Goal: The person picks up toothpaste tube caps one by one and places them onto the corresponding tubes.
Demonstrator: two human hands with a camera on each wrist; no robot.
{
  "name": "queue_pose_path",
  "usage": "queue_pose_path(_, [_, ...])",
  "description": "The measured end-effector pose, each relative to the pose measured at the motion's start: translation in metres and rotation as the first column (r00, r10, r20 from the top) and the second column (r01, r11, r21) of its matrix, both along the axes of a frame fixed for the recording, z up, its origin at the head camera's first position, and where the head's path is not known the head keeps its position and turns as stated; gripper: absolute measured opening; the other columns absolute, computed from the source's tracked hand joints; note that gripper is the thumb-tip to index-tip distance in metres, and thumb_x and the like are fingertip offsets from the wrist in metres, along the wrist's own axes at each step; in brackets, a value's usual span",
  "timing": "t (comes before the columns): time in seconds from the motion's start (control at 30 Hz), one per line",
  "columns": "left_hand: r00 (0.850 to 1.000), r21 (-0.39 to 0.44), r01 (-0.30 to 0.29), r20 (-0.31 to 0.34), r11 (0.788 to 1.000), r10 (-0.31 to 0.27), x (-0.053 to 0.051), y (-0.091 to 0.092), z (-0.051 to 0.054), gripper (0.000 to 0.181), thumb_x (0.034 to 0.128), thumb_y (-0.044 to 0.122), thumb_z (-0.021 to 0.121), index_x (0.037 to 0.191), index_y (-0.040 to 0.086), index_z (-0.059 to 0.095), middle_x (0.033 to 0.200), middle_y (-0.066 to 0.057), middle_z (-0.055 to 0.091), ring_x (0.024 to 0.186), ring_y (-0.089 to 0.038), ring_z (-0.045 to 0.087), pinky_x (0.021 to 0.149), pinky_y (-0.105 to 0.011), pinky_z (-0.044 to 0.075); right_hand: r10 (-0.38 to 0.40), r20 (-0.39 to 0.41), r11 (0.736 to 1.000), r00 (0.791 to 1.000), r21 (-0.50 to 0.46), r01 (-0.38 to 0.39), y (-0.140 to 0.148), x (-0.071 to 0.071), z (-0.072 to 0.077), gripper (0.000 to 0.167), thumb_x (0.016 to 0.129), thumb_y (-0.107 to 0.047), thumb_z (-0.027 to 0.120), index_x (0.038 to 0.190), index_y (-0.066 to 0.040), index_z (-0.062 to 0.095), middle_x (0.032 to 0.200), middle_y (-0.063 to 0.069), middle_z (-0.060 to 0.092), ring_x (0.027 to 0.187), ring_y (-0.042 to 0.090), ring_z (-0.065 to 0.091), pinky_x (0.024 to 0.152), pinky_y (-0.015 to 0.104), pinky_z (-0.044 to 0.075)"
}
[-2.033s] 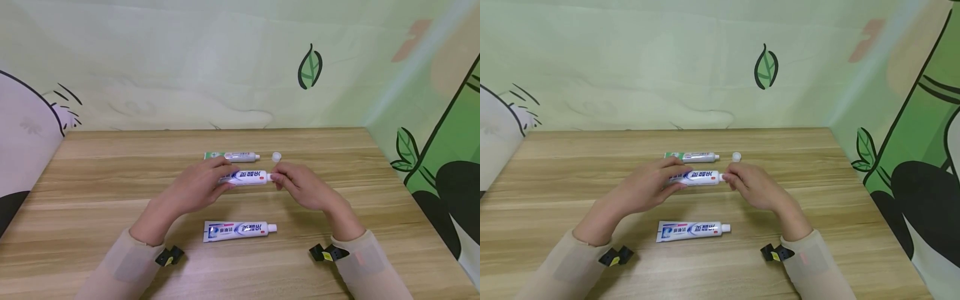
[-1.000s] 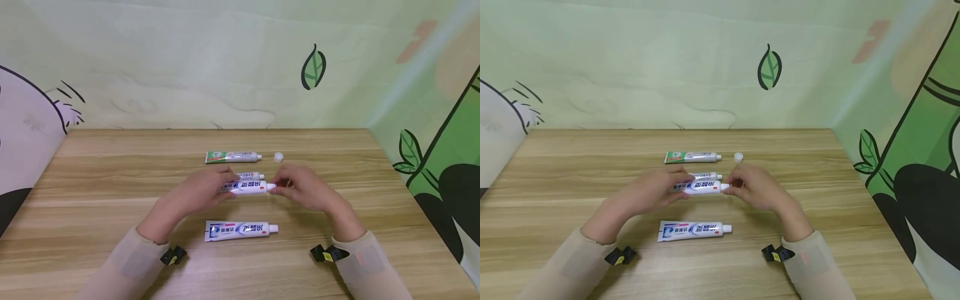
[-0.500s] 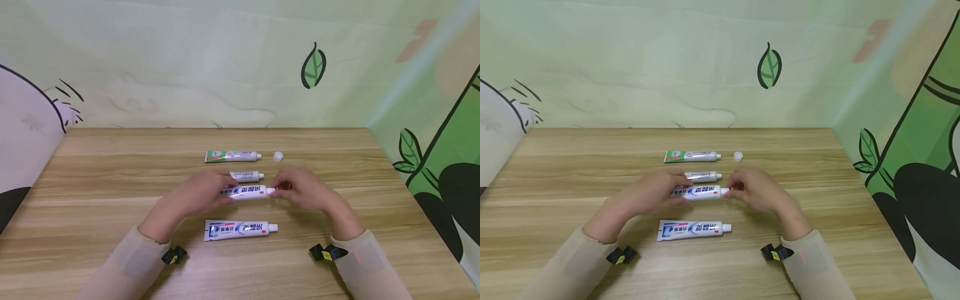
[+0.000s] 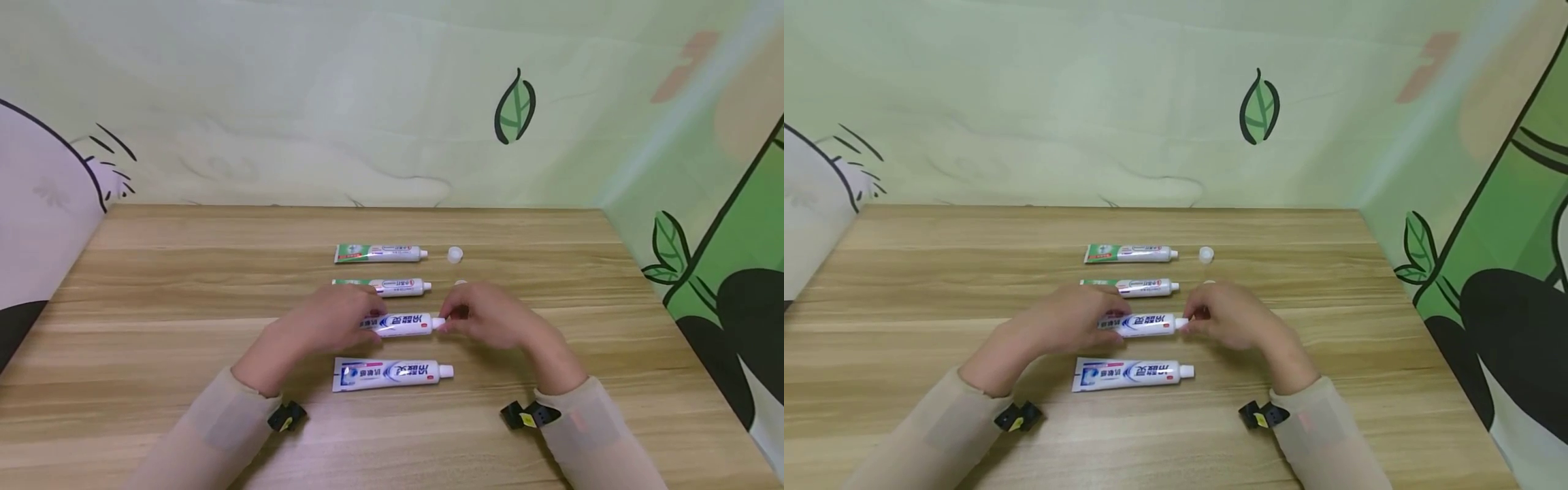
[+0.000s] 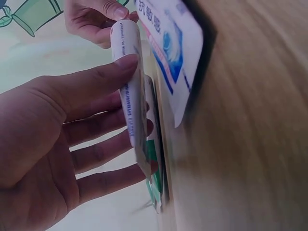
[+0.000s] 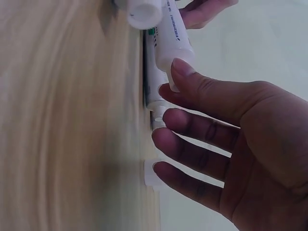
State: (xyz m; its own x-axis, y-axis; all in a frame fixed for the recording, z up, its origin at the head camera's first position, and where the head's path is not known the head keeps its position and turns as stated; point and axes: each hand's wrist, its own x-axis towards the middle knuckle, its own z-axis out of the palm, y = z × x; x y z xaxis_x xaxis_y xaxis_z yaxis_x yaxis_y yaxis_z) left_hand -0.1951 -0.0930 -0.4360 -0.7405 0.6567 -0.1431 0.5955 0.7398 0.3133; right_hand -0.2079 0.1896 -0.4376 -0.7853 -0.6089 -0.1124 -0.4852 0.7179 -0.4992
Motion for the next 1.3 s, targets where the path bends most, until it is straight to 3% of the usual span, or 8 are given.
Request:
queue_pose_path(0.43, [0.999, -0.039, -0.04, 0.016, 0.998, 0.041, 0.003, 0.001, -0.004, 0.04, 0.0907, 0.036, 0.081, 0.124, 0.015, 0.074, 0.122, -0.001, 0.073, 0.111, -0.021, 0.069, 0.098, -0.044, 0.056, 0.0, 0.014, 0.997, 1.0, 0.072, -0.001, -0.005, -0.001, -0.005, 0.009, 0.088, -0.029, 0.084, 0.091, -0.026, 0.076, 0.087, -0.012, 0.066, 0.081, 0.01, 0.057, 0.075, 0.03, 0.049])
queue_pose_path(0.67, [0.998, -0.051, -0.065, 0.023, 0.997, 0.066, 0.005, 0.005, -0.005, 0.042, 0.0889, 0.035, 0.083, 0.125, 0.016, 0.074, 0.121, 0.0, 0.074, 0.111, -0.019, 0.068, 0.099, -0.041, 0.055, 0.019, -0.031, 0.997, 0.999, 0.069, -0.016, -0.005, 0.0, -0.007, 0.01, 0.085, -0.029, 0.086, 0.09, -0.025, 0.078, 0.085, -0.013, 0.067, 0.079, 0.007, 0.058, 0.075, 0.029, 0.049])
queue_pose_path(1.03, [0.996, -0.055, -0.085, 0.009, 0.995, 0.085, 0.005, 0.009, -0.008, 0.039, 0.087, 0.03, 0.085, 0.122, 0.018, 0.075, 0.116, 0.002, 0.075, 0.105, -0.017, 0.068, 0.095, -0.039, 0.056, -0.003, -0.008, 0.997, 1.0, 0.072, 0.004, -0.006, 0.0, -0.008, 0.012, 0.083, -0.029, 0.088, 0.089, -0.025, 0.079, 0.084, -0.014, 0.069, 0.078, 0.006, 0.059, 0.075, 0.029, 0.05])
queue_pose_path(1.3, [0.994, -0.039, -0.105, 0.032, 0.994, 0.107, 0.007, 0.013, -0.009, 0.036, 0.0869, 0.028, 0.086, 0.12, 0.017, 0.076, 0.112, 0.001, 0.075, 0.098, -0.015, 0.066, 0.093, -0.038, 0.056, -0.024, 0.004, 0.998, 1.0, 0.065, 0.023, -0.005, 0.001, -0.011, 0.011, 0.082, -0.027, 0.088, 0.087, -0.024, 0.079, 0.083, -0.013, 0.069, 0.077, 0.006, 0.059, 0.074, 0.028, 0.049])
